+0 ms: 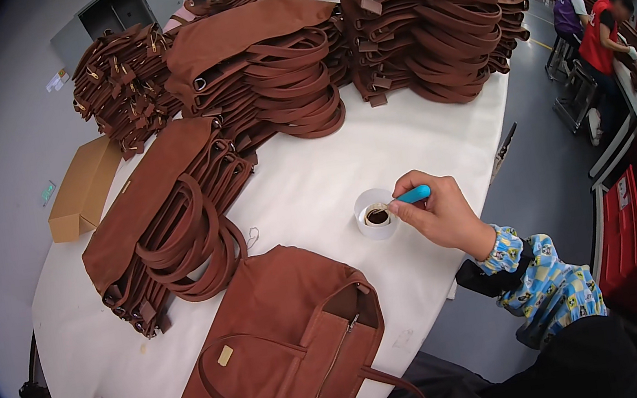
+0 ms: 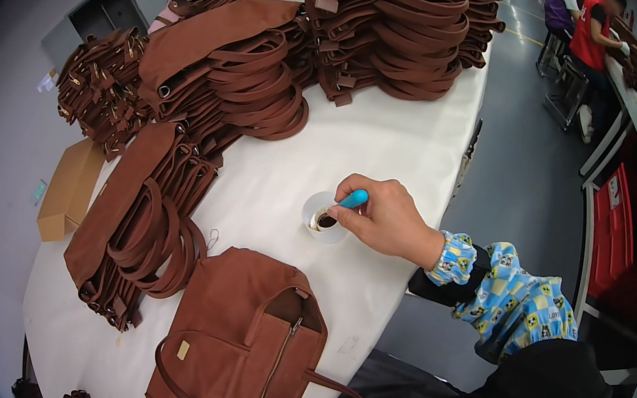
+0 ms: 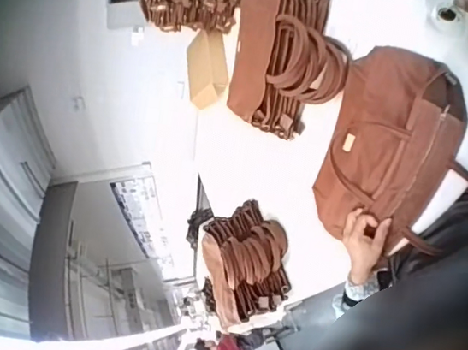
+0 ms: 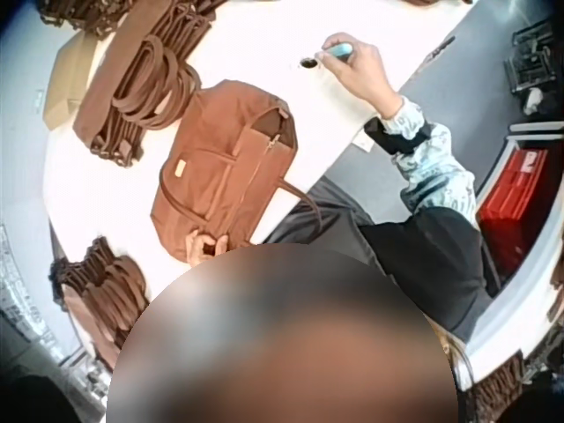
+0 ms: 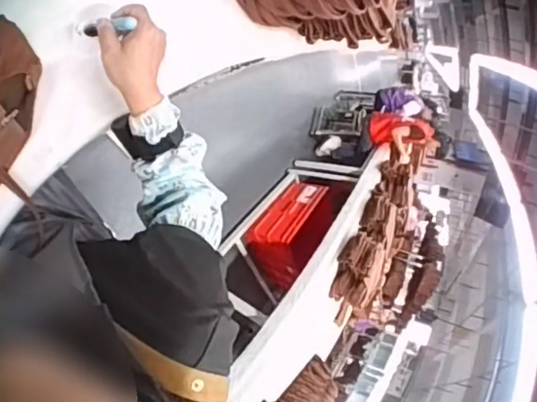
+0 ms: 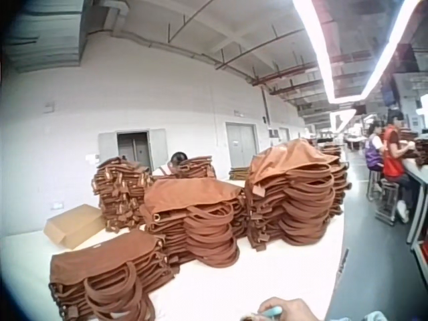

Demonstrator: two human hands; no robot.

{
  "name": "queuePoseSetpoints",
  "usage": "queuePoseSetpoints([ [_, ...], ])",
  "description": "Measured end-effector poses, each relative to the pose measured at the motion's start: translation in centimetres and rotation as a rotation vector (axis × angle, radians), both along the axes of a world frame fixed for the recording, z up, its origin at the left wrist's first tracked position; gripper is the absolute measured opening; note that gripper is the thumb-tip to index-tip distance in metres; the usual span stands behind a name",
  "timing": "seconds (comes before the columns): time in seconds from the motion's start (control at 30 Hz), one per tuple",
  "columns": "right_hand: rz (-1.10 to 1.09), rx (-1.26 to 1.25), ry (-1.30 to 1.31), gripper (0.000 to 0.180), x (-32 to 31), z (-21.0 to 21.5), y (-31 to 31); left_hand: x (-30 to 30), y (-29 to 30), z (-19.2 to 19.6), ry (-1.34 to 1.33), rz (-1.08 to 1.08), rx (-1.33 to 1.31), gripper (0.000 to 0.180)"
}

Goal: Applying edge paint to the inner handle straps and zipper edges of a leather bag using a specialized applicator tool.

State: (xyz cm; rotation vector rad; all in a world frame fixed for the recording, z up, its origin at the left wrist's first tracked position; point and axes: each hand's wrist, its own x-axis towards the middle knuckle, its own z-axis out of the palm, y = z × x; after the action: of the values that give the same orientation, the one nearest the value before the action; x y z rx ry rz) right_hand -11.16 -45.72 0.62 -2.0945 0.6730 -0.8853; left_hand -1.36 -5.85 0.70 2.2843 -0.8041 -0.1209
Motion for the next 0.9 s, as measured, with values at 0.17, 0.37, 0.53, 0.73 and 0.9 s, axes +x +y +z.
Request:
queuePoseSetpoints([
  [0.17, -0.001, -0.011, -0.011, 0.018, 0.2, -0.3, -0.3, 0.1, -0.2, 0.1, 0.020, 0.011, -0.013, 0.025],
  [0.37, -0.004, 0.002, 0.012, 0.018, 0.3, -0.3, -0.3, 0.1, -0.4, 0.3, 0.038, 0.016, -0.019, 0.025],
  [0.53, -0.020, -0.020, -0.010, 0.018, -0.1, -0.2, 0.0, -0.1, -0.2, 0.2, 0.040, 0.012, -0.025, 0.024],
  [0.73, 0.055, 0.136, -0.183, 0.013, -0.6, 1.0, 1.6, -0.4, 0.1, 0.1, 0.019, 0.017, -0.030, 0.023],
  [0.9, 0.202, 0.316, -0.280, 0.010, -0.9, 4.4, 6.4, 1.2, 0.7, -1.8, -0.062, 0.024, 0.002, 0.028],
])
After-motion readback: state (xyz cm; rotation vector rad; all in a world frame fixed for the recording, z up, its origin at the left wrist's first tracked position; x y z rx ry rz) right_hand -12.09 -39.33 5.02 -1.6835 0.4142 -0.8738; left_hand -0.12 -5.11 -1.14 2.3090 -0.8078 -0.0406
